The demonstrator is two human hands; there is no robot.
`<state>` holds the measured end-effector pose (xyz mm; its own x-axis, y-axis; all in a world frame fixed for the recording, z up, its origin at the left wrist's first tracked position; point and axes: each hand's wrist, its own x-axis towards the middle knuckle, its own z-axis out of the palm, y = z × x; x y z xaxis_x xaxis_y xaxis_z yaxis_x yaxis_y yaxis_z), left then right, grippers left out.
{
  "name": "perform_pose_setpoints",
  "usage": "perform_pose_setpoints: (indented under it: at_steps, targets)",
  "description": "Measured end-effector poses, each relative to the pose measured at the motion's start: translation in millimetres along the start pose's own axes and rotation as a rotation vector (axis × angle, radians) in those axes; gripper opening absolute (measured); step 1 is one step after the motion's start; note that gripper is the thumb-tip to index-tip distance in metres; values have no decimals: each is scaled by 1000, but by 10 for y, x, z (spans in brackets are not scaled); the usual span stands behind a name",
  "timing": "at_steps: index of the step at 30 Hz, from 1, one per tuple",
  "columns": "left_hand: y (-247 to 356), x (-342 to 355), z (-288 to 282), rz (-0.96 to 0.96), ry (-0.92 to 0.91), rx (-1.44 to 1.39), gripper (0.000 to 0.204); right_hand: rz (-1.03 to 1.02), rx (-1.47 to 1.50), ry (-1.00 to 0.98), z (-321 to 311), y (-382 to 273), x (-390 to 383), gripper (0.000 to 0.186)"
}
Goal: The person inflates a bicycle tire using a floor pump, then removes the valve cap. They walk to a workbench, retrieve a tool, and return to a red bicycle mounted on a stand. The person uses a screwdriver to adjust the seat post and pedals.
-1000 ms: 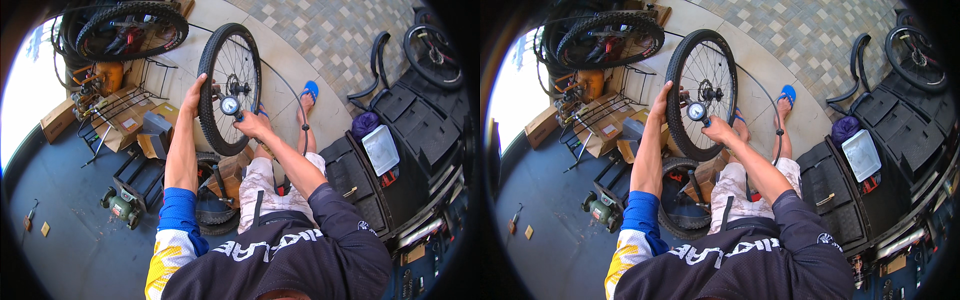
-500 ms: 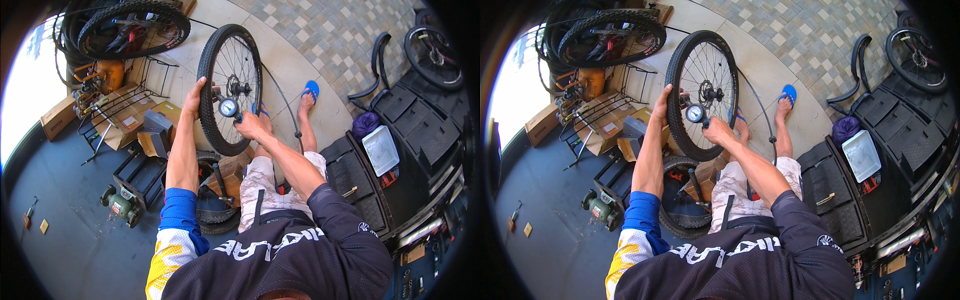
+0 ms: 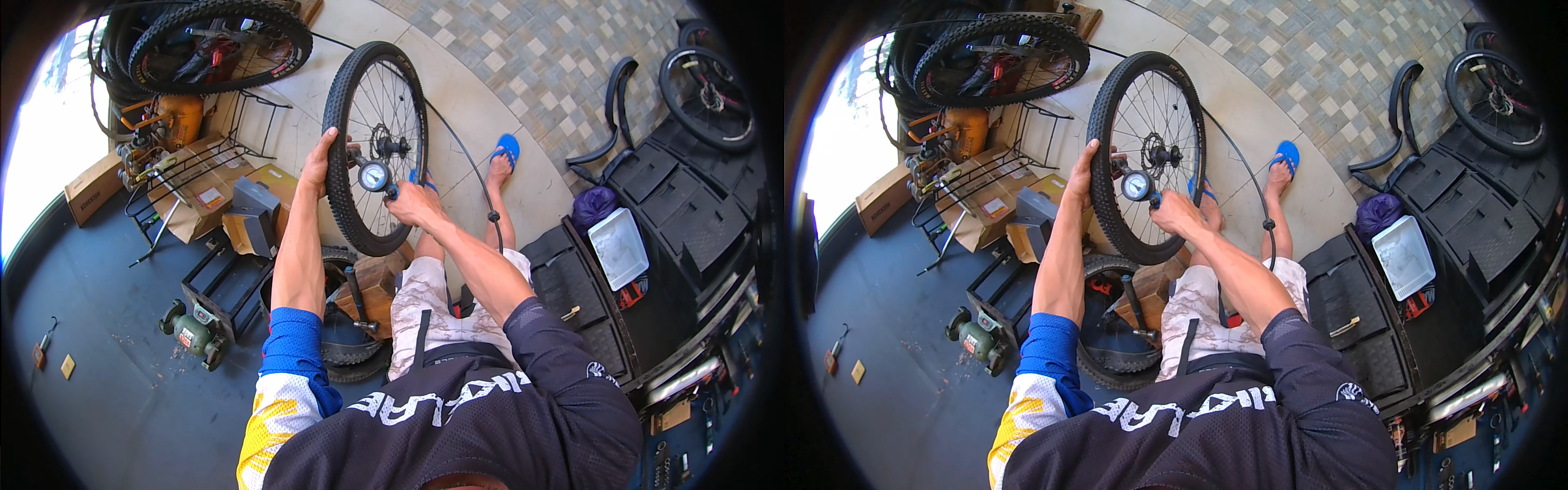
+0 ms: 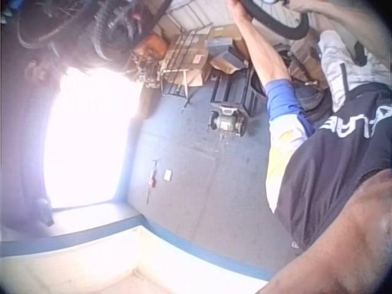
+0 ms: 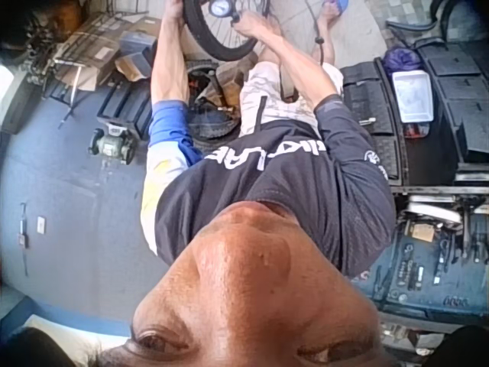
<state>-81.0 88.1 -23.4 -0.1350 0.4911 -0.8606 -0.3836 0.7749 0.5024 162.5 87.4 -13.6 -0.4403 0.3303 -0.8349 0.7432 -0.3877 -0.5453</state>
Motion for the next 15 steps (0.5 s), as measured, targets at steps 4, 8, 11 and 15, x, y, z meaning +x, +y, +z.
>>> perform_pose_setpoints:
  at_steps: [4, 8, 11, 15]
  targets:
    - [-1, 5, 5, -5, -2, 0, 67, -4, 0, 1, -27, -3, -6, 42]
    - [18, -8, 38, 2, 0, 11, 66, -10, -23, 3, -56, 6, 7, 43]
    - [8, 3, 37, 14, 3, -5, 66, -31, -19, -6, -68, 18, 4, 43]
    - [7, 12, 31, 10, -6, 6, 67, -27, -32, -11, -85, 38, 29, 44]
